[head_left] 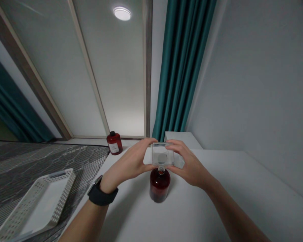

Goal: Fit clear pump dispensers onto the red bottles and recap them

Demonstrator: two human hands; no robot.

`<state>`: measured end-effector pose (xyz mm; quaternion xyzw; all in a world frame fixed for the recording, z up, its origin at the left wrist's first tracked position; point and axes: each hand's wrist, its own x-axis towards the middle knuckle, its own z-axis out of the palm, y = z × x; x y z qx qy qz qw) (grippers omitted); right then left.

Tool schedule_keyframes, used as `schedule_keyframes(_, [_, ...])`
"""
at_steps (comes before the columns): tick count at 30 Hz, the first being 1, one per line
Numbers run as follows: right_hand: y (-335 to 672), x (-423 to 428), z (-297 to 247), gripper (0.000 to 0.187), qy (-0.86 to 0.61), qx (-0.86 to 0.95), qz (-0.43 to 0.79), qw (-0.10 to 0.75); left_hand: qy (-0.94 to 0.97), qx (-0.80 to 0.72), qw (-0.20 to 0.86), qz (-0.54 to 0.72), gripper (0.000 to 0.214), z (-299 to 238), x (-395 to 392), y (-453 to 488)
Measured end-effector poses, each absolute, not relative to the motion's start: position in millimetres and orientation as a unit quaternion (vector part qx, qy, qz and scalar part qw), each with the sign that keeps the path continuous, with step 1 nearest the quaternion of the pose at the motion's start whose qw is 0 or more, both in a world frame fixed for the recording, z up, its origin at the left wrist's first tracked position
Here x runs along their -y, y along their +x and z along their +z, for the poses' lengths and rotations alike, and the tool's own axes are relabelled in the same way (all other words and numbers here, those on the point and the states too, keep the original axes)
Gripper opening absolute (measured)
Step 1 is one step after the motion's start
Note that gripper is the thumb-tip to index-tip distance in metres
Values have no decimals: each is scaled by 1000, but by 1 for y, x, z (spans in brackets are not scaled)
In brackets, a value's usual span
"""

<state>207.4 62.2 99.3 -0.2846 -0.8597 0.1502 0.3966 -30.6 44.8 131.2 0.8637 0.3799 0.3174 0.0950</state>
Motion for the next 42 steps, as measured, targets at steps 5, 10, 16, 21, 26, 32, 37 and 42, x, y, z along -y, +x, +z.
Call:
schedule_keyframes(5, [207,-61,100,50,-281,862,144,397,865,-378,95,315,65,132,-44,-30])
schedule_keyframes(10, [207,-61,101,50,-283,862,142,397,865,-375,95,319,63,133,-44,-30])
schedule_keyframes(16, [207,-60,101,49,-282,862,138,398,868,-370,88,320,62,133,-44,-30])
schedule_keyframes(21, [206,-60,101,49,-282,865,133,394,869,-370,86,316,60,133,-44,-30])
schedule_keyframes(26, [206,-60,101,50,-283,867,130,389,870,-374,82,312,61,134,-43,-29])
schedule_keyframes(32, [206,-59,101,49,-280,866,127,394,871,-371,79,312,58,135,-42,-28])
schedule_keyframes(37, [206,-59,101,51,-285,868,127,387,872,-371,77,310,58,136,-42,-28])
schedule_keyframes(42, [206,-60,102,63,-277,872,122,384,876,-369,70,303,58,136,-41,-27])
